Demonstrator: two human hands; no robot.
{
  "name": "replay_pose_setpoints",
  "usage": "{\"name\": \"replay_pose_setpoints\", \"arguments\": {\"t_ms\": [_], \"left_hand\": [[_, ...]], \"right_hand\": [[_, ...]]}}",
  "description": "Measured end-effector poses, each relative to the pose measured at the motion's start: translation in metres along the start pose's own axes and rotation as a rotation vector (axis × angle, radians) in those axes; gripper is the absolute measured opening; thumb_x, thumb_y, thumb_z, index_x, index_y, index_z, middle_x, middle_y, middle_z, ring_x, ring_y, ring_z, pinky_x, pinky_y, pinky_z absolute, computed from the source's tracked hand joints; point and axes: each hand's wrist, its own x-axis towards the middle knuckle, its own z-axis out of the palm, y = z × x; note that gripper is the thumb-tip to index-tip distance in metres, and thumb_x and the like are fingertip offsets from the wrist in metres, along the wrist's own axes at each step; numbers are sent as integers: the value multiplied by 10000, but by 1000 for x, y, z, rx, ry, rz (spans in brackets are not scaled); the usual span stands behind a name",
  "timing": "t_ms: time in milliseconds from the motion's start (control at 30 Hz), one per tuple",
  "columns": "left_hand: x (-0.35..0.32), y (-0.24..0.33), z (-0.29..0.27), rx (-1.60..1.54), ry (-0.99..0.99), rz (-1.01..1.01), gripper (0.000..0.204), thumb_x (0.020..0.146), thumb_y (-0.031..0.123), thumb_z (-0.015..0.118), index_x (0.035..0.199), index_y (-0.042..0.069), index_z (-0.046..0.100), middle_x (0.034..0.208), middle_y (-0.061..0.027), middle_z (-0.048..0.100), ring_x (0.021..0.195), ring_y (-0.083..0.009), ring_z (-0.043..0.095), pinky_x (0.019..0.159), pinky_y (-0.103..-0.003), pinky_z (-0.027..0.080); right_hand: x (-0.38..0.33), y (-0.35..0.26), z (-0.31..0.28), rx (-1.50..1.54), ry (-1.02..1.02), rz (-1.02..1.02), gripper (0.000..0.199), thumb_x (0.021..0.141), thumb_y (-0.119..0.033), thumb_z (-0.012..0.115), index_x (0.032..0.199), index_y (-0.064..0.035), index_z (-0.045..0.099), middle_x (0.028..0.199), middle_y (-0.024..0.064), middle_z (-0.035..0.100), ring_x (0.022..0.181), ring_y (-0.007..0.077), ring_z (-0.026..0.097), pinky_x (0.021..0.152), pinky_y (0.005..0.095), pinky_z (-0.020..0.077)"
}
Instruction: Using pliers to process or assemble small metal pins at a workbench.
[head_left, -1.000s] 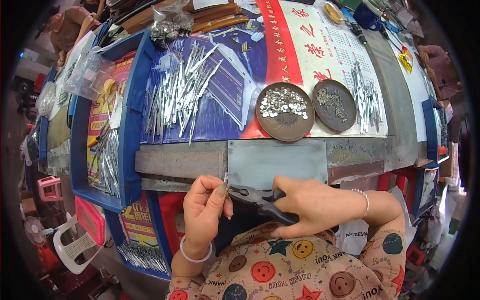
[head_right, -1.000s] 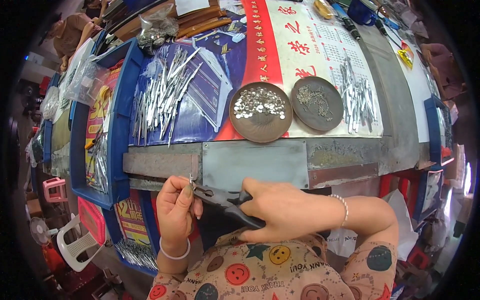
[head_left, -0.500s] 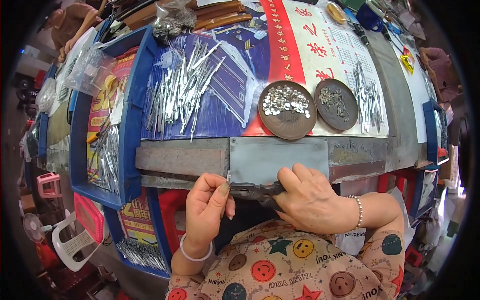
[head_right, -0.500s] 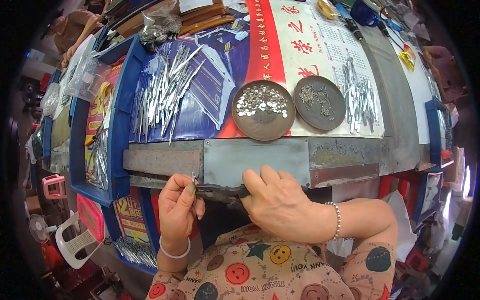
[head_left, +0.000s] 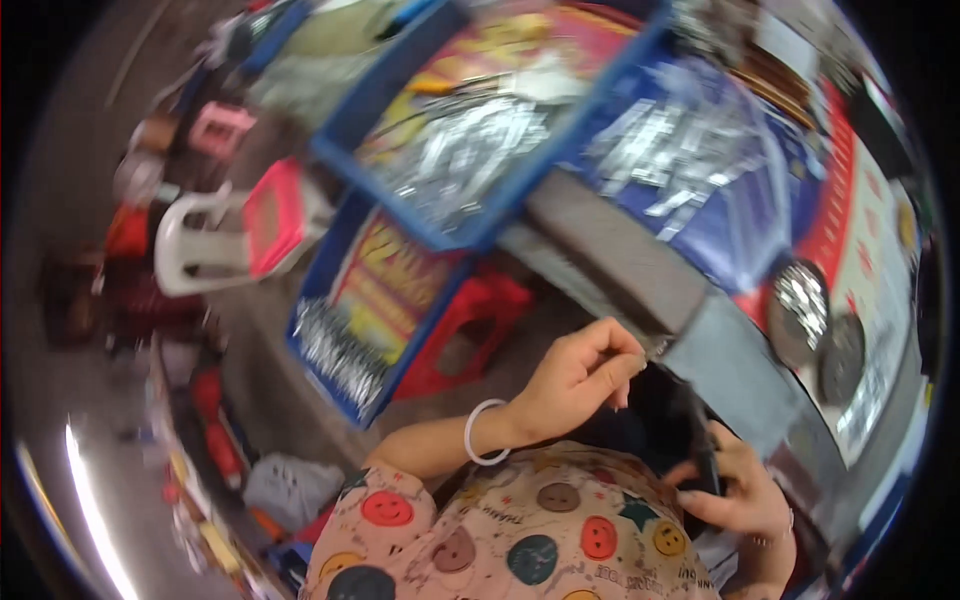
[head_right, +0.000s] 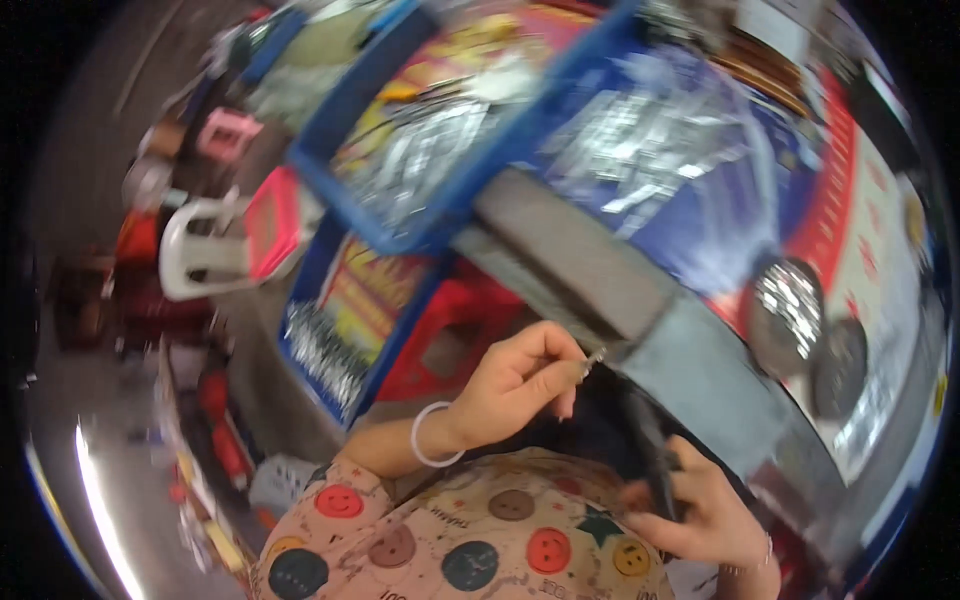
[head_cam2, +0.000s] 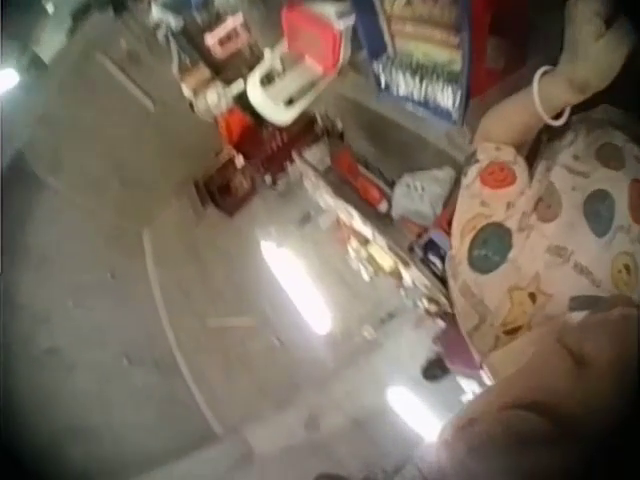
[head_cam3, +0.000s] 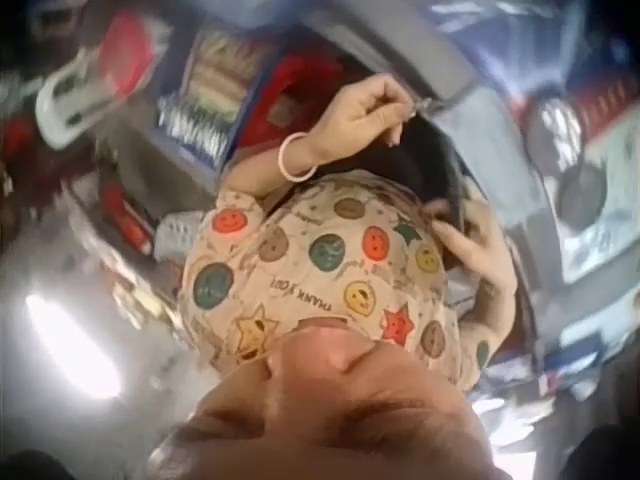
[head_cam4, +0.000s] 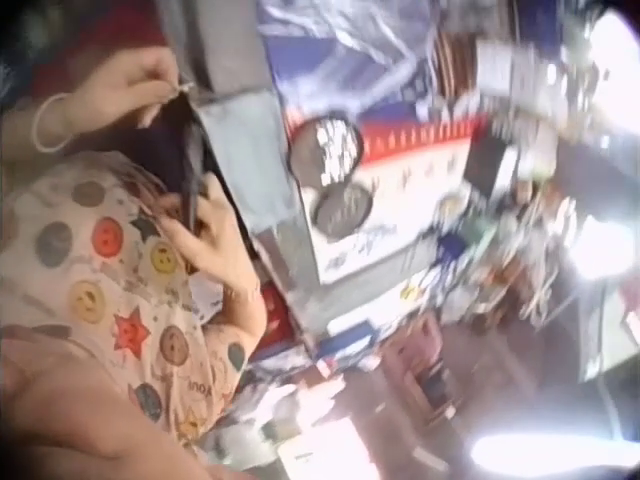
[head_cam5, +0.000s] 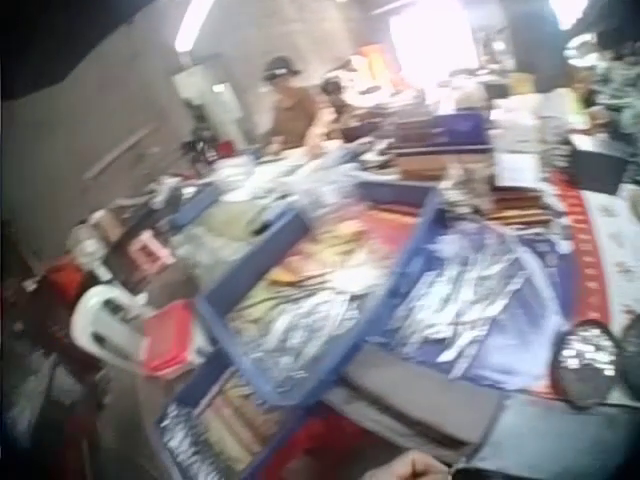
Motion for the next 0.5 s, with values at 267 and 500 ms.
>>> {"name": "replay_pose_setpoints", "arguments": {"t_ms": [267,500], "left_hand": [[-157,-33,-188,717,1020,158,70,932,74,620,965,15,641,853,-21,643,775,-80,568,697,-233,453],[-247,-87,-232,1194,1037,76,63,862,54,650,895,1,660,851,-121,637,821,-264,640,752,-339,488]], "right_hand": [[22,-3,29,-291,83,29,197,680,-95,692,854,-3,704,1014,215,532,889,372,592,762,371,493],[50,-14,37,-398,-1,-175,211,730,-141,714,749,56,641,1109,253,534,869,385,585,745,414,498]]}}
